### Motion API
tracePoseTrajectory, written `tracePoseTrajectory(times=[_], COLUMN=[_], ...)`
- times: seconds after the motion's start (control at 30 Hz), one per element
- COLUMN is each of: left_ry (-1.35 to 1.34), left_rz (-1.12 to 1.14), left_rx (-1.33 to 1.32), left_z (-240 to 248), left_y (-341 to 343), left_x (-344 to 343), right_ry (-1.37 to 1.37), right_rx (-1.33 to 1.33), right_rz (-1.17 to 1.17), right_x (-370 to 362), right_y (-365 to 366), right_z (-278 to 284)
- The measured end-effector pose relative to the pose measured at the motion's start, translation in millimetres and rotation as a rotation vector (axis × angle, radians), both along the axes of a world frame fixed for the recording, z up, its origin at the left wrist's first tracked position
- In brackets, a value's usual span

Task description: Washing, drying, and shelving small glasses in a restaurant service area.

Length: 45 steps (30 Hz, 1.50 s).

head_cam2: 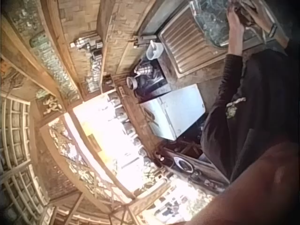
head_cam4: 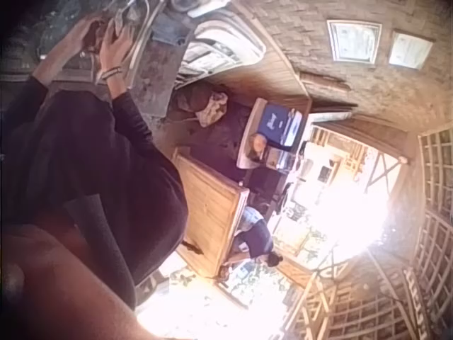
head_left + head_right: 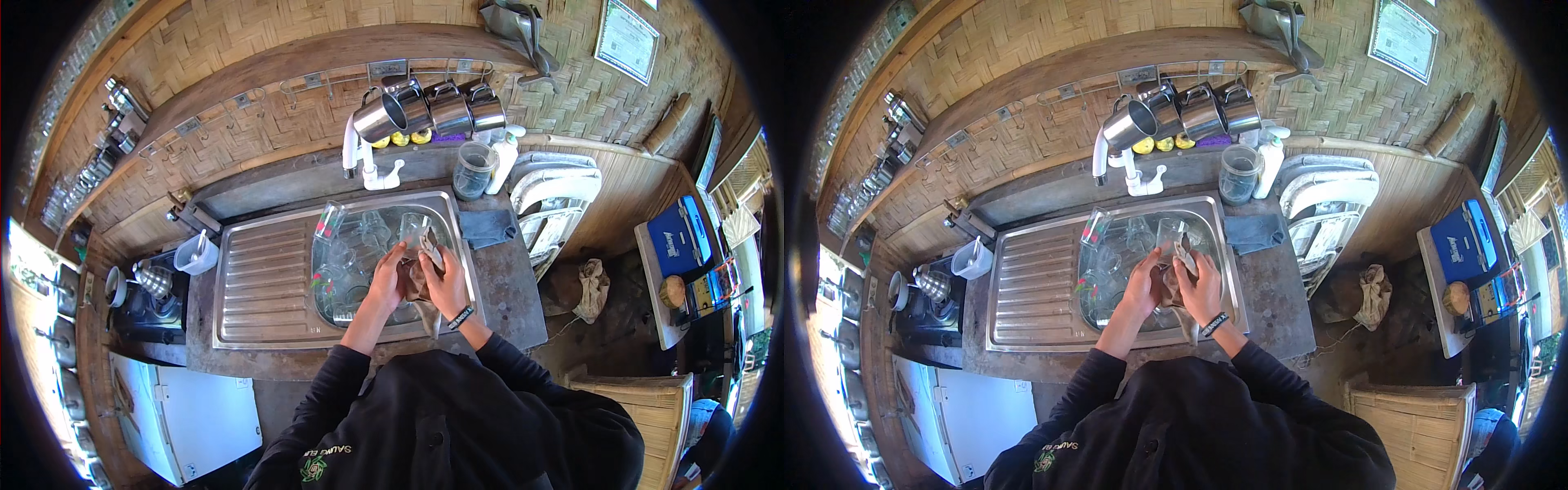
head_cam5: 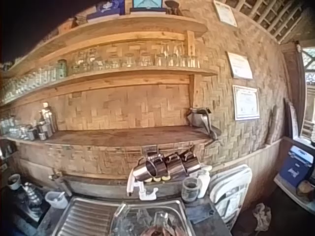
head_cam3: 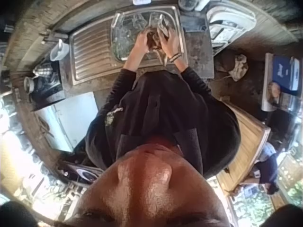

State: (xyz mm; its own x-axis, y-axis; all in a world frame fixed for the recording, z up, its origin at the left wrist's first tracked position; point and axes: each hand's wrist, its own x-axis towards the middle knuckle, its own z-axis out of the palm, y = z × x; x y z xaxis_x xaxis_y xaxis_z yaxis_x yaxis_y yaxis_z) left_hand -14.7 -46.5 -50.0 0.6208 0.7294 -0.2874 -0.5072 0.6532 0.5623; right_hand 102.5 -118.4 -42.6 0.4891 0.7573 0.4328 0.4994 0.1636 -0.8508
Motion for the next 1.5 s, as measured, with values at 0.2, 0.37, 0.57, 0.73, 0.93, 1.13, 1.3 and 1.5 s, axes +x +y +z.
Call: tracePoseTrajectory(times=[0.2,0.37,0.57,0.73,0.93,1.13,1.3,1.5], left_ry=[0.166,0.289,0.283,0.248,0.348,0.369,0.277,0.108], left_rz=[0.136,0.15,0.104,0.085,0.075,0.077,-0.006,-0.088], left_rx=[0.148,0.291,0.331,0.236,0.316,0.582,0.618,0.531], left_z=[-13.5,6.1,15.0,24.2,35.0,26.9,23.4,33.9], left_y=[14.8,15.3,23.7,25.2,27.5,36.1,37.0,33.6], left_x=[-15.5,-23.6,-27.1,-24.4,-20.8,-14.6,-15.3,-10.9], right_ry=[0.043,0.104,-0.088,-0.249,-0.449,-0.191,0.407,1.615], right_rx=[-0.101,-0.089,-0.159,-0.04,-0.078,-0.018,-0.157,-0.285], right_rz=[0.32,0.168,0.434,0.513,0.444,0.619,0.804,1.106], right_x=[6.9,51.1,59.0,36.6,15.8,20.3,23.8,29.3], right_y=[-13.4,5.0,17.6,12.4,8.6,21.7,19.3,13.9], right_z=[23.6,41.8,46.0,50.1,38.3,18.9,7.8,-4.4])
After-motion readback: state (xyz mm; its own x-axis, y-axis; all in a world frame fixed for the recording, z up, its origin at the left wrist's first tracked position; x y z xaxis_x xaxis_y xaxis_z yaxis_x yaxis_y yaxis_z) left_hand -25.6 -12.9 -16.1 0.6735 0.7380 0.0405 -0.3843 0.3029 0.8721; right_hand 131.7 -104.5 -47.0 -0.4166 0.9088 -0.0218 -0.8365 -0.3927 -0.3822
